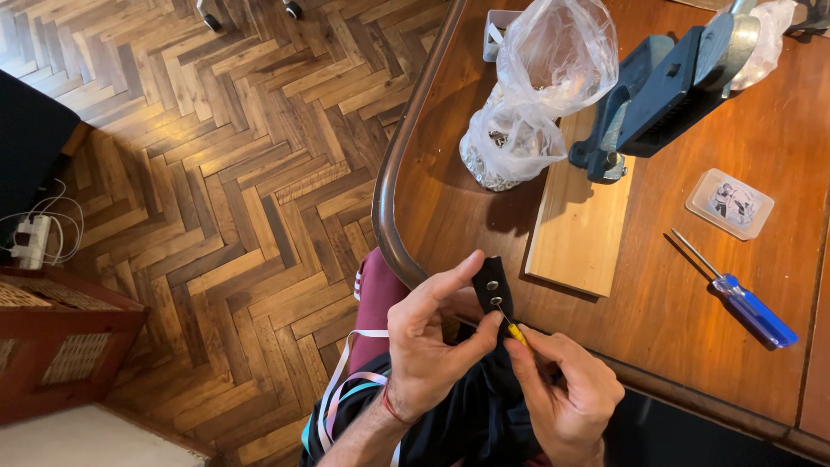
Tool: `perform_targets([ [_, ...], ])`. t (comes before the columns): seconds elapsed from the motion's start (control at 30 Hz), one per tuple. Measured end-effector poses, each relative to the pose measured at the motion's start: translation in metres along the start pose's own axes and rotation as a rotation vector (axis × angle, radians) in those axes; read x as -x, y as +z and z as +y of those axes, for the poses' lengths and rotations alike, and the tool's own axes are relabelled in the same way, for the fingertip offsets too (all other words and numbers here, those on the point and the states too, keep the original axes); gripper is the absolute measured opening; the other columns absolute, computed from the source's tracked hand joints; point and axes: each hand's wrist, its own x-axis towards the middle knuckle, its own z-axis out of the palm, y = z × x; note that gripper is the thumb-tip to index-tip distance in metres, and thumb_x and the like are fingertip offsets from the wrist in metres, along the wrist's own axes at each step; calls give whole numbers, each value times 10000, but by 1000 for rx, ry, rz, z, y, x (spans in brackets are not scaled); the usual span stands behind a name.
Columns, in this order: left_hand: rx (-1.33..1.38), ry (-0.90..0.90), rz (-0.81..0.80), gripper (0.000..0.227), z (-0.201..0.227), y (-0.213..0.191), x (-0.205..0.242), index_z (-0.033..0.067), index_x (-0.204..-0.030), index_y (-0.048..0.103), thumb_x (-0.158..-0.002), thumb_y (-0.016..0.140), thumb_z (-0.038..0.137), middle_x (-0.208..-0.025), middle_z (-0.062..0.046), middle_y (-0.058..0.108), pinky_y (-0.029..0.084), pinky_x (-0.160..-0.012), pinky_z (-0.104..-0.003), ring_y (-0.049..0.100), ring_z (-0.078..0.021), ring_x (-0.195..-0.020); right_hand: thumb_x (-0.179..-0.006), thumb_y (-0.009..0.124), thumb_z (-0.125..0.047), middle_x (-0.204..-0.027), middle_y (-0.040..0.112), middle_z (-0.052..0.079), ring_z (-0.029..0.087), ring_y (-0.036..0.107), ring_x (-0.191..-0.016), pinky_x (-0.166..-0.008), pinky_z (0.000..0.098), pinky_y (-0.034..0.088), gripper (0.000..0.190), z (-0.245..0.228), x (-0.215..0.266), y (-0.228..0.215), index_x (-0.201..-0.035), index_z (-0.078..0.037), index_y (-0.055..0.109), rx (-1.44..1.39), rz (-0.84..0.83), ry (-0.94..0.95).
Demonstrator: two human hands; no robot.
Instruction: Attaching metal studs to a leather strap using a hand press and a small manual tool
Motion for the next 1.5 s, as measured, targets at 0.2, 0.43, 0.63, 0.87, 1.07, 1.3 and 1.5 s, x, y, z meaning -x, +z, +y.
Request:
perform_targets([
  [0.2, -20, 14, -12, 640, 0, -1, -2, 51, -1562, 712, -971, 911, -92, -1114, -73, 816, 740, -848, -224, 780, -90, -891, -1002, 881, -129, -873, 845, 44, 93, 666, -621, -632, 240, 545, 118, 4, 3, 1, -1068, -35, 855, 9, 6, 30],
  [0.43, -19, 16, -25, 642, -1, -1, -3, 48, -1572, 705, -980, 899, -104, -1097, -64, 794, 731, -845, -225, 758, -88, -888, -1028, 866, -198, -824, 825, -30, 37, 646, -600, -607, 223, 519, 110, 13, 12, 3, -1067, -95, 867, 57, -9, 97],
  [0.63, -15, 4, -16, 652, -3, 1, -3, 46, -1576, 707, -971, 902, -102, -1094, -63, 786, 727, -843, -223, 746, -83, -905, -970, 913, -68, -813, 785, 59, 102, 584, -592, -594, 249, 509, 141, 4, 3, 6, -1059, -3, 826, -24, 29, 25],
  [0.87, -31, 33, -15, 640, -1, 2, -3, 45, -1573, 705, -980, 898, -101, -1100, -74, 801, 735, -833, -225, 762, -88, -892, -1015, 888, -120, -966, 876, 34, 77, 725, -665, -661, 242, 579, 104, 13, 8, 3, -1080, -47, 852, 67, 6, 23],
  [1.07, -54, 39, 3, 646, -2, 5, -2, 36, -1569, 709, -968, 900, -105, -1097, -72, 792, 727, -816, -218, 750, -87, -896, -1047, 852, -163, -957, 876, 10, 65, 717, -660, -666, 244, 567, 112, 14, 9, 5, -1097, -63, 860, 86, -7, 31],
  [1.3, -82, 47, -1, 638, -3, 5, -2, 41, -1561, 717, -965, 896, -103, -1061, -60, 779, 728, -791, -213, 730, -83, -864, -970, 925, -49, -828, 801, 65, 98, 612, -599, -625, 251, 547, 151, 7, 5, 8, -1075, 6, 831, 29, 52, -9],
  [1.5, -80, 37, -4, 644, -3, 5, -2, 49, -1568, 715, -969, 896, -102, -1041, -51, 750, 735, -792, -213, 707, -77, -844, -1024, 884, -123, -973, 879, 37, 67, 757, -687, -671, 227, 599, 115, 17, 11, 8, -1097, -41, 853, 90, 28, 7],
])
